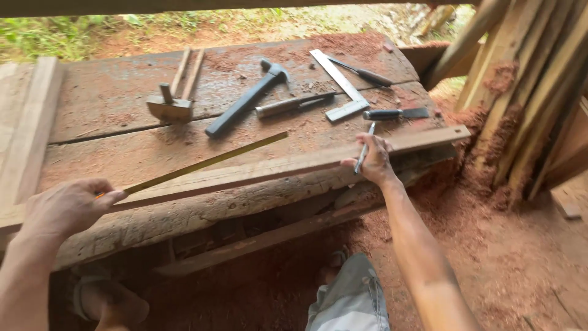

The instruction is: The person measures a long wooden plank on a workbench using a tape measure and a pen. They repeatedly mark measurements along the length of the wood, adjusting the tape measure and repositioning the plank as needed.

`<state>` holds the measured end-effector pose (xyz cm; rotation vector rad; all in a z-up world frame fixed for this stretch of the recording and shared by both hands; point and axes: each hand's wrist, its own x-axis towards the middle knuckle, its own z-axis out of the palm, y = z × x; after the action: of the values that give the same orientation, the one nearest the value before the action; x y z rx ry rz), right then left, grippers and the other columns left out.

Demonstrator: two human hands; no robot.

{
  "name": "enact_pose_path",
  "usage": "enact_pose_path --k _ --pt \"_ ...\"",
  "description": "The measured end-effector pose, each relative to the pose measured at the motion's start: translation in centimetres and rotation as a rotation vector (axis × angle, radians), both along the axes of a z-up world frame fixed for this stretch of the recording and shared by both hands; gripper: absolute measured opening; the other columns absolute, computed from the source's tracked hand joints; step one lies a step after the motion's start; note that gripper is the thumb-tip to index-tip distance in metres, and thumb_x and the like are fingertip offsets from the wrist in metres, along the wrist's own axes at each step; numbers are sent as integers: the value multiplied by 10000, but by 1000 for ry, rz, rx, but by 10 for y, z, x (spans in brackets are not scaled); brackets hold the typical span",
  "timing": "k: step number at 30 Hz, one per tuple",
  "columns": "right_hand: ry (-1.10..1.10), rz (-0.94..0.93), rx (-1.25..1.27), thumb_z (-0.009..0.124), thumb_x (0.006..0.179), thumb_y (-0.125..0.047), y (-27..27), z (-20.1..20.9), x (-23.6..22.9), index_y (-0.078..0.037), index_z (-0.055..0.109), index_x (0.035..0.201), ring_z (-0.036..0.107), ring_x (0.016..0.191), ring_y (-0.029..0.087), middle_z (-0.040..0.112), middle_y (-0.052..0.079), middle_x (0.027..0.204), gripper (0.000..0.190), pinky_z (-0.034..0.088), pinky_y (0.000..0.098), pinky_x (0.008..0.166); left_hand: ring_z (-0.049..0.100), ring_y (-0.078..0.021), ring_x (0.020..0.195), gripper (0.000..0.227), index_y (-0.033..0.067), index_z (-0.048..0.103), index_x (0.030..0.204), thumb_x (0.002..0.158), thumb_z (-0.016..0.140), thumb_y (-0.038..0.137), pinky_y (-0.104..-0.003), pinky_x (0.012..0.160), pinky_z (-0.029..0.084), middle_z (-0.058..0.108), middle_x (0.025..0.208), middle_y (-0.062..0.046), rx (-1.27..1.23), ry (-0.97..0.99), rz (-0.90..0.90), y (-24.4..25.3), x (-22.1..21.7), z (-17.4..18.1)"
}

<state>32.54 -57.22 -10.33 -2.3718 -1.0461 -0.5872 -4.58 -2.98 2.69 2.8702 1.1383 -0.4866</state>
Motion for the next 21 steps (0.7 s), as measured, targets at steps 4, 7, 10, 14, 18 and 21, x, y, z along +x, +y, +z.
enact_pose_path --k 4,7,10,14,18,21 --pt "36 -2 27 774 651 -734 30 2 -32 -154 564 1311 588 1082 221 662 26 1049 904 309 481 1081 750 -281 1037 462 343 779 1144 932 555 687 -476 945 544 822 1013 -58 -87 -152 -62 -10 5 -7" --pt "5 13 69 783 649 -736 60 3 -59 -131 563 1315 581 1090 229 661 19 1053 926 301 480 1060 725 -242 1032 429 343 764 1132 925 571 666 -467 933 522 799 1012 -27 -119 -203 -92 -45 19 11" --pt "-11 -7 87 791 642 -743 93 -8 -69 -103 556 1289 573 1081 244 654 37 1045 940 297 483 1043 715 -190 1000 372 340 757 1089 920 599 630 -428 887 519 786 990 20 -153 -235 -122 -71 38 18" --pt "8 -37 59 778 636 -752 122 -16 -91 -64 555 1254 570 1019 260 644 78 992 951 302 495 1021 707 -169 961 309 314 758 1014 929 635 584 -400 841 507 768 962 45 -157 -246 -183 -87 56 12" --pt "-20 61 119 728 744 -750 115 -21 -103 -21 535 1343 565 1040 291 636 118 1031 962 319 498 1009 702 -170 959 292 305 753 997 928 652 571 -392 837 499 765 953 44 -154 -213 -202 -78 57 6" --pt "-74 73 101 716 821 -710 97 -28 -109 13 515 1316 563 1150 341 634 178 1095 899 306 543 1127 692 -174 975 284 296 760 976 908 678 559 -395 843 490 761 956 40 -150 -210 -208 -75 54 9"
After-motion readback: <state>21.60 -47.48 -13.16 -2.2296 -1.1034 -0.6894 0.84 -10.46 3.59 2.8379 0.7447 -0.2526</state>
